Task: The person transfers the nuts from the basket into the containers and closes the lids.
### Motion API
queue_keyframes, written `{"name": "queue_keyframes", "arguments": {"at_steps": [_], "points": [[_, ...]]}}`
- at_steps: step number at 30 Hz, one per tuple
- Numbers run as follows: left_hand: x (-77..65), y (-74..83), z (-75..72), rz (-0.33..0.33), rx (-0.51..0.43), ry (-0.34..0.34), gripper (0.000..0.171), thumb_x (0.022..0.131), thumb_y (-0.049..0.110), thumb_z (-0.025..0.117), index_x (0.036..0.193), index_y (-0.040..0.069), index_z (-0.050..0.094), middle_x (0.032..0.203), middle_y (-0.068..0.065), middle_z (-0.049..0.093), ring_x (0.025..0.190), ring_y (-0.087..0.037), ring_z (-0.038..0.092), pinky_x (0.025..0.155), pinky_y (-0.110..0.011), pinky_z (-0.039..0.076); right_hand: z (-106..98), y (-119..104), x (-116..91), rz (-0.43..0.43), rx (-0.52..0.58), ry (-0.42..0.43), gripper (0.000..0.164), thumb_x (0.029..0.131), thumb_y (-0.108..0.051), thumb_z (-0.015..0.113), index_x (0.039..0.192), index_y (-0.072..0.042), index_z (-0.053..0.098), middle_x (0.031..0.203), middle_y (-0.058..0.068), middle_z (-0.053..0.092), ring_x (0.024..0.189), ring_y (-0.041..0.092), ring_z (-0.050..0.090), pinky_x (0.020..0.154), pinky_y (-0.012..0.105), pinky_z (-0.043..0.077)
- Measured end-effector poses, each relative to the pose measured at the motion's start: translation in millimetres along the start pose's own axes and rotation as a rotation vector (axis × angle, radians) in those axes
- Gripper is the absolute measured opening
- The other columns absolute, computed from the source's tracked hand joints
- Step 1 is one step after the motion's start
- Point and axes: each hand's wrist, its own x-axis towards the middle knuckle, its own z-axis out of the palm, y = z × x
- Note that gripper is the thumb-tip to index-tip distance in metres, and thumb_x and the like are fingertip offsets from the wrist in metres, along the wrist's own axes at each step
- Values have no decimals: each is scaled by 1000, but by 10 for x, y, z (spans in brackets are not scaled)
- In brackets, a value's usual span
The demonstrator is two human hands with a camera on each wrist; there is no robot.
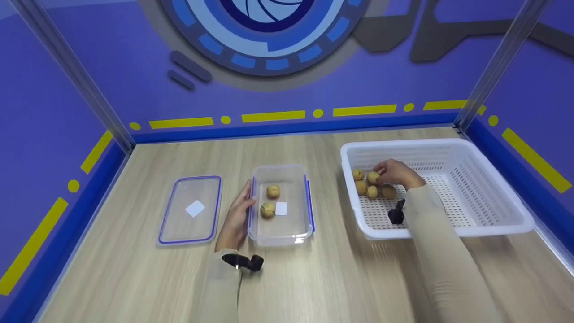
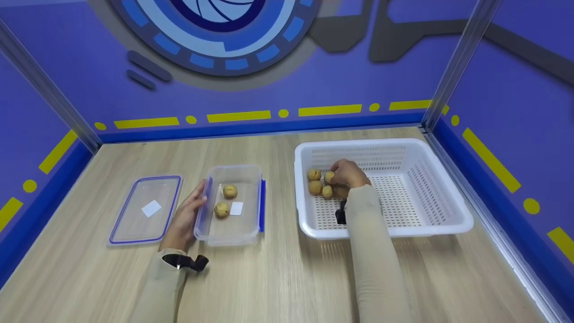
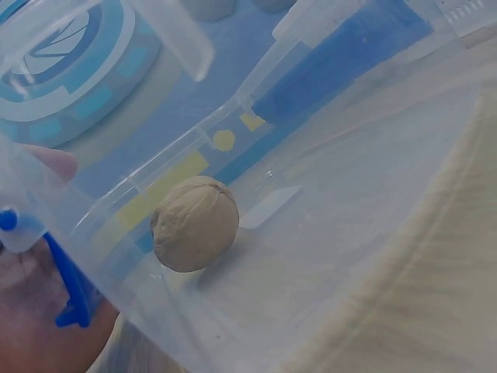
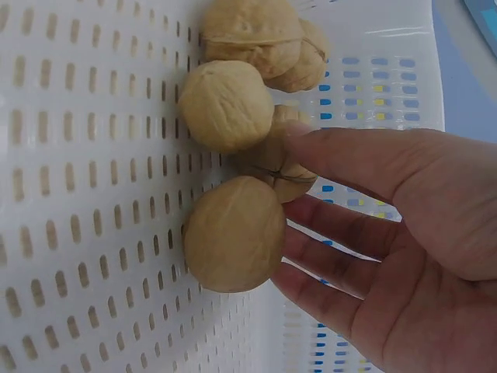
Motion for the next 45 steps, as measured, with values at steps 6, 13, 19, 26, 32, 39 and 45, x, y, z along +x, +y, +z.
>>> {"name": "queue_keyframes", "arguments": {"at_steps": [6, 13, 19, 26, 32, 39, 45], "points": [[10, 6, -3, 4, -1, -2, 63, 96, 2, 37, 154, 10, 15, 163, -5, 5, 150, -22, -2, 123, -37, -3, 6, -5, 9, -11, -43, 8, 49, 84, -17, 66, 124, 10, 56, 116, 30, 61, 102, 38, 60, 90, 48, 50], [8, 22, -13, 18, 44, -16, 62, 96, 2, 37, 154, 9, 14, 163, -8, 2, 150, -25, -4, 123, -39, -5, 15, 2, 42, -25, -54, 25, 50, 83, -18, 68, 121, 12, 58, 116, 30, 62, 101, 37, 61, 89, 47, 51], [10, 21, -20, 21, 46, -18, 62, 96, 2, 37, 154, 8, 14, 163, -9, 1, 150, -25, -5, 123, -39, -6, 25, 0, 54, -25, -51, 44, 49, 81, -18, 70, 118, 12, 59, 112, 29, 64, 96, 33, 63, 86, 45, 52], [14, 8, -21, 12, 37, -8, 63, 96, 2, 39, 154, 8, 15, 163, -7, 3, 150, -25, -5, 123, -39, -6, 30, -11, 47, -29, -61, 56, 52, 79, -18, 72, 120, 10, 59, 112, 29, 64, 96, 35, 64, 85, 46, 54], [14, 4, -25, 19, 45, -14, 62, 96, 1, 37, 153, 8, 15, 163, -8, 2, 150, -25, -6, 122, -40, -6, 35, -4, 40, -50, -22, 74, 51, 77, -16, 73, 120, 8, 61, 113, 28, 65, 100, 36, 64, 88, 48, 53], [9, -3, -26, 26, 45, -20, 62, 95, 1, 37, 153, 7, 15, 163, -9, 2, 150, -26, -5, 123, -40, -5, 10, -8, 11, -48, 24, 81, 52, 77, -17, 74, 122, 5, 61, 114, 26, 66, 100, 33, 64, 88, 48, 53], [3, -7, -5, 18, 7, -29, 63, 95, 0, 36, 154, 9, 14, 163, -8, 2, 150, -24, -5, 123, -39, -3, -35, -37, -14, -74, 21, 93, 50, 78, -19, 75, 121, 4, 63, 117, 25, 65, 104, 35, 62, 90, 50, 52]]}}
